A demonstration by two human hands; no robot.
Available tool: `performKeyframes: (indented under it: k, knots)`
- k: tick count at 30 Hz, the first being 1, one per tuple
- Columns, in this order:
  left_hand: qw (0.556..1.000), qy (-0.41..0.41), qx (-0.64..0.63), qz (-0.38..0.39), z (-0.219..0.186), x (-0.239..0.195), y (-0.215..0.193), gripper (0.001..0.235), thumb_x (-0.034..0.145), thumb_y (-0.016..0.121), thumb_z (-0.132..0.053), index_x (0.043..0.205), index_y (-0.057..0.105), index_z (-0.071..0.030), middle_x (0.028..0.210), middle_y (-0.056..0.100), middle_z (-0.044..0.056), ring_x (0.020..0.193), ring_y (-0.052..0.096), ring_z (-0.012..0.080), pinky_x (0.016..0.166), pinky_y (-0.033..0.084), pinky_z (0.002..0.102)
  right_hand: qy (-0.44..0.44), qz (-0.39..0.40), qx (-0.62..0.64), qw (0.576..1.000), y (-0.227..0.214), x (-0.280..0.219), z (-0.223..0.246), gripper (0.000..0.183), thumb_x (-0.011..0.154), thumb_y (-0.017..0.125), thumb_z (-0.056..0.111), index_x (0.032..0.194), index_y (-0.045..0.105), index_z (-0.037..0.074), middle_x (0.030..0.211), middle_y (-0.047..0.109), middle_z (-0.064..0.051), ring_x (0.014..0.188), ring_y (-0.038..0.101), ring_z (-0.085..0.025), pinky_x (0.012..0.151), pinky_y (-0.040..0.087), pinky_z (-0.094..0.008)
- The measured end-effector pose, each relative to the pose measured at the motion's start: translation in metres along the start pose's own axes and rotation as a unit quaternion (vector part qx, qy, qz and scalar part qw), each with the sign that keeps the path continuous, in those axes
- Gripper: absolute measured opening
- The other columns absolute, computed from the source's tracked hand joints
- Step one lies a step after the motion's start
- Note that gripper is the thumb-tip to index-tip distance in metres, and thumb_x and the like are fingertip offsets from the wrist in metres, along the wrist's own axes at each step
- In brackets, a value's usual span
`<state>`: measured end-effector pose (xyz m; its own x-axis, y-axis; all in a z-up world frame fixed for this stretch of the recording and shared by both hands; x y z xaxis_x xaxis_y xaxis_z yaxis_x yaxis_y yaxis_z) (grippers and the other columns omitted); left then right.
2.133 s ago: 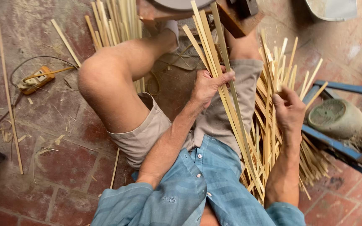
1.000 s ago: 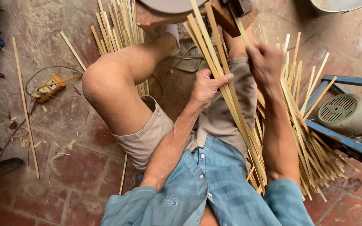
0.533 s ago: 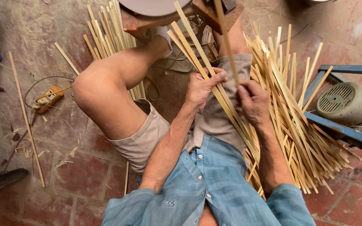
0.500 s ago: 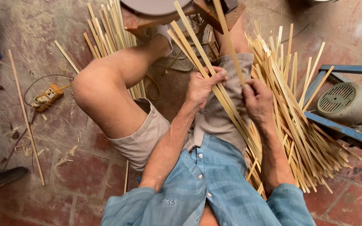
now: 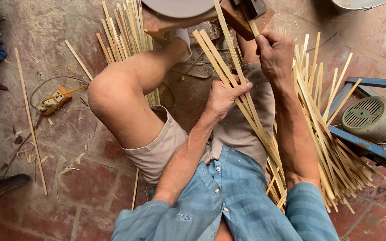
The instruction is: The person sits on the floor and repeatedly picks up bundles of thin bamboo strips, separates them by hand, and places them into a growing pile. The person handles the strips one at a time or in small groups, organizing them into a neat stack.
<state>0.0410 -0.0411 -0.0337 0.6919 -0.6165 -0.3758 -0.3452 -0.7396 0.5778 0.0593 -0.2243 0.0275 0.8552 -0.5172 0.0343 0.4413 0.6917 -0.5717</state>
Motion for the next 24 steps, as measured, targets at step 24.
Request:
performKeyframes:
  k: [24]
  knots:
    - [0.997, -0.028, -0.014, 0.065, -0.008, 0.003, 0.01, 0.034, 0.09, 0.081, -0.03, 0.096, 0.072, 0.002, 0.078, 0.067, 0.002, 0.066, 0.066, 0.012, 0.059, 0.06, 0.028, -0.109, -0.027, -0.15, 0.982, -0.03, -0.146, 0.03, 0.029, 0.105, 0.068, 0.007, 0.134, 0.069, 0.002, 0.092, 0.071, -0.017, 0.075, 0.069, -0.029, 0.066, 0.053, -0.039]
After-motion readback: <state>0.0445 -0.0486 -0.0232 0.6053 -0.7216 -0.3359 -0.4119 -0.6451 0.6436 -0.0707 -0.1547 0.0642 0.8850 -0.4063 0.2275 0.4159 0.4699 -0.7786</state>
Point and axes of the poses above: each hand's wrist, its own x-axis towards the middle knuckle, its own y-axis out of the palm, z = x × y, the point moved 7 cm from there along x, towards the middle knuckle
